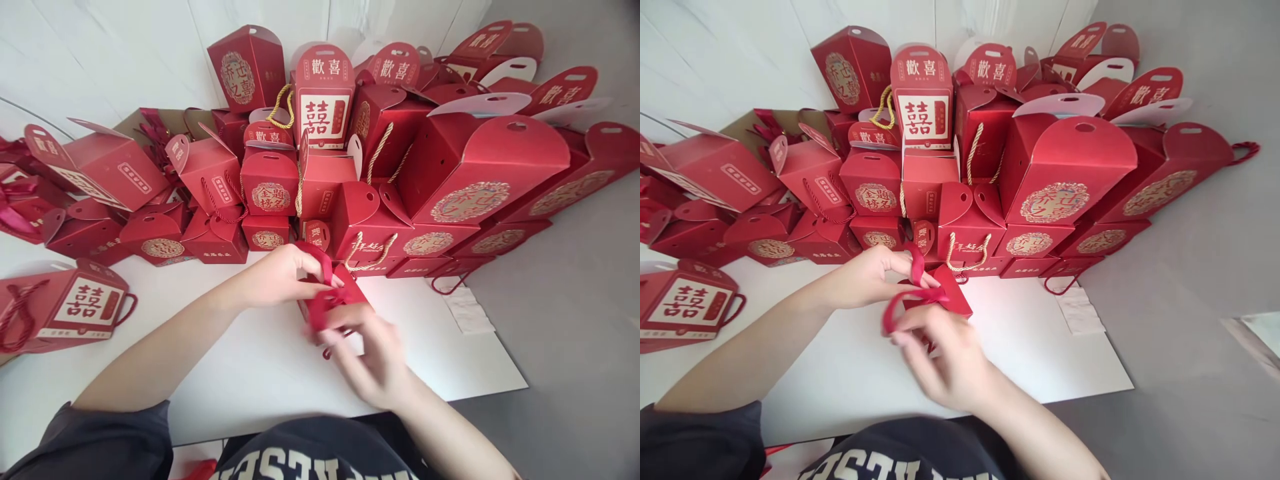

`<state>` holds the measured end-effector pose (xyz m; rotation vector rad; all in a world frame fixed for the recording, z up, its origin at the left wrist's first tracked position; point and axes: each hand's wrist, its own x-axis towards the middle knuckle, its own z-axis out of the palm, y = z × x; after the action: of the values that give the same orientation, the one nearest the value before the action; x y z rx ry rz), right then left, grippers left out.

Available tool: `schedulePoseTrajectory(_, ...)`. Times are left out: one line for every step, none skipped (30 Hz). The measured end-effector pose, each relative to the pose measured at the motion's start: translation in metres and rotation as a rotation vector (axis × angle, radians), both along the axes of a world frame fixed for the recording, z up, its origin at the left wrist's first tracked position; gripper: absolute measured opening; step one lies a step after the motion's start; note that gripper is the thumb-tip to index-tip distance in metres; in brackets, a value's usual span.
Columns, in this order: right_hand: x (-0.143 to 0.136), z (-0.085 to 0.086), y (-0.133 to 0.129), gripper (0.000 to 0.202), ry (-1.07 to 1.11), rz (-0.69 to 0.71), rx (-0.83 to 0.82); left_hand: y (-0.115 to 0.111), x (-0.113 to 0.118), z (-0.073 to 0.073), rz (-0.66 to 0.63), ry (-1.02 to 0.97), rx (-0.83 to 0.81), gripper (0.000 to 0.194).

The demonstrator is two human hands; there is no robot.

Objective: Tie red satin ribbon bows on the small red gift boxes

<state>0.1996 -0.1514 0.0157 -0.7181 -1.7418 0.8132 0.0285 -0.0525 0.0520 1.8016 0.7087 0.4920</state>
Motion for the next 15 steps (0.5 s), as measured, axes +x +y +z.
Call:
schedulePoseTrajectory(0.008, 0.004, 0.0, 0.012, 0.117, -0.068, -0.095, 0.001, -0.001, 0.002, 0.019, -0.016, -0.05, 0.019)
schedulePoseTrajectory(0.015, 0.008, 0.001, 0.013, 0.211, -0.142, -0.167, 0.001, -0.002, 0.004, 0.049, -0.044, -0.099, 0.02)
schedulePoseTrajectory(0.022, 0.013, 0.003, 0.014, 0.282, -0.211, -0.203, 0.001, -0.002, 0.006, 0.083, -0.083, -0.141, 0.02)
schedulePoseTrajectory(0.028, 0.017, 0.007, 0.017, 0.331, -0.274, -0.206, 0.001, -0.002, 0.008, 0.118, -0.132, -0.168, 0.02)
schedulePoseTrajectory(0.033, 0.022, 0.011, 0.02, 0.365, -0.334, -0.181, 0.0, 0.0, 0.011, 0.149, -0.182, -0.175, 0.02)
schedulePoseTrajectory(0.037, 0.027, 0.017, 0.022, 0.381, -0.387, -0.143, 0.0, 0.001, 0.014, 0.176, -0.223, -0.161, 0.022)
schedulePoseTrajectory(0.039, 0.033, 0.023, 0.022, 0.379, -0.435, -0.101, -0.001, 0.003, 0.019, 0.21, -0.257, -0.124, 0.024)
schedulePoseTrajectory(0.041, 0.04, 0.028, 0.019, 0.356, -0.476, -0.056, -0.002, 0.005, 0.024, 0.249, -0.275, -0.07, 0.027)
schedulePoseTrajectory(0.042, 0.046, 0.034, 0.015, 0.317, -0.51, -0.01, -0.004, 0.007, 0.03, 0.3, -0.289, -0.004, 0.028)
schedulePoseTrajectory(0.043, 0.053, 0.039, 0.011, 0.267, -0.533, 0.039, -0.005, 0.01, 0.036, 0.358, -0.298, 0.069, 0.027)
schedulePoseTrajectory(0.043, 0.06, 0.043, 0.008, 0.213, -0.545, 0.086, -0.007, 0.012, 0.043, 0.418, -0.305, 0.15, 0.023)
schedulePoseTrajectory(0.043, 0.067, 0.047, 0.006, 0.163, -0.55, 0.127, -0.009, 0.015, 0.05, 0.482, -0.309, 0.24, 0.019)
schedulePoseTrajectory(0.043, 0.074, 0.051, 0.006, 0.119, -0.548, 0.159, -0.011, 0.017, 0.056, 0.544, -0.304, 0.337, 0.015)
schedulePoseTrajectory(0.042, 0.081, 0.054, 0.008, 0.08, -0.538, 0.179, -0.014, 0.019, 0.062, 0.606, -0.289, 0.437, 0.013)
schedulePoseTrajectory(0.041, 0.087, 0.057, 0.011, 0.045, -0.521, 0.189, -0.016, 0.021, 0.066, 0.667, -0.273, 0.541, 0.012)
